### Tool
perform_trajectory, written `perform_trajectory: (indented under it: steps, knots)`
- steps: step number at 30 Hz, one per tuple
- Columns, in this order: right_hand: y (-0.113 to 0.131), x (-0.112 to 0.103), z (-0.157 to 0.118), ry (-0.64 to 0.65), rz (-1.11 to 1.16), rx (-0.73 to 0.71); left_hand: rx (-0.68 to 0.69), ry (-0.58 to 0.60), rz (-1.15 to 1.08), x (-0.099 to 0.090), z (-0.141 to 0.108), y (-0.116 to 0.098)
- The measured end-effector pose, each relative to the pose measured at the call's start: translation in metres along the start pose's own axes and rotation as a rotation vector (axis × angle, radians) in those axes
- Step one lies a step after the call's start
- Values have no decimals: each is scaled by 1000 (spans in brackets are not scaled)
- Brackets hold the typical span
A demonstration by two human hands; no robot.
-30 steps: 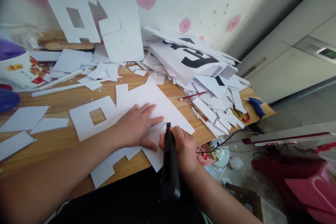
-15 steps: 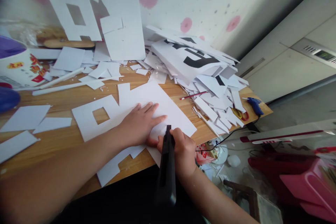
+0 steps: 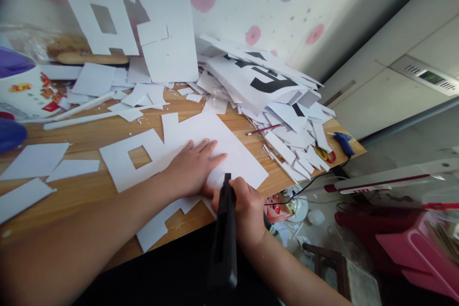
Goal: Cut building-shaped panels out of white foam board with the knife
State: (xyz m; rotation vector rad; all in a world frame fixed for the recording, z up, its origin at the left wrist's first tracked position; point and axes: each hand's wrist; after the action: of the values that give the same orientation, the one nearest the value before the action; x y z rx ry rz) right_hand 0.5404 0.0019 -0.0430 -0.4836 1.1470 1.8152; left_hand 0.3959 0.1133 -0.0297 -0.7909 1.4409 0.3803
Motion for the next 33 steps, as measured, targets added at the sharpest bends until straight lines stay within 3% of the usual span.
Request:
perform_trajectory:
  steps: [12, 18, 21, 25, 28, 33]
  knots:
    - [0, -4, -6, 69, -29, -44, 19, -9, 32, -1, 0, 0]
    - [-1, -3, -8, 36, -21, -96, 9, 11, 33, -2, -1, 0]
    - [-11, -8, -4, 55, 98, 29, 1, 18, 30, -3, -1, -1]
    - [-43, -22, 15, 34, 518, 344, 12, 38, 33, -3, -3, 1]
    - [-66, -34, 34, 184, 779, 299, 25, 51, 31, -4, -5, 4]
    - [-83, -47, 59, 469, 552, 10, 34, 112, 16, -8, -5, 9]
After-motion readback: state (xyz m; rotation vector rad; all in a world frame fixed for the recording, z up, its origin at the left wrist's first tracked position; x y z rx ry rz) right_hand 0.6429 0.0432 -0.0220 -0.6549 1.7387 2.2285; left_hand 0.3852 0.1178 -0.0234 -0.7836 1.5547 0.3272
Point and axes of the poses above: each hand's wrist, its own z-axis towards the middle knuckle, its own x-axis out of the palm, y = z × x
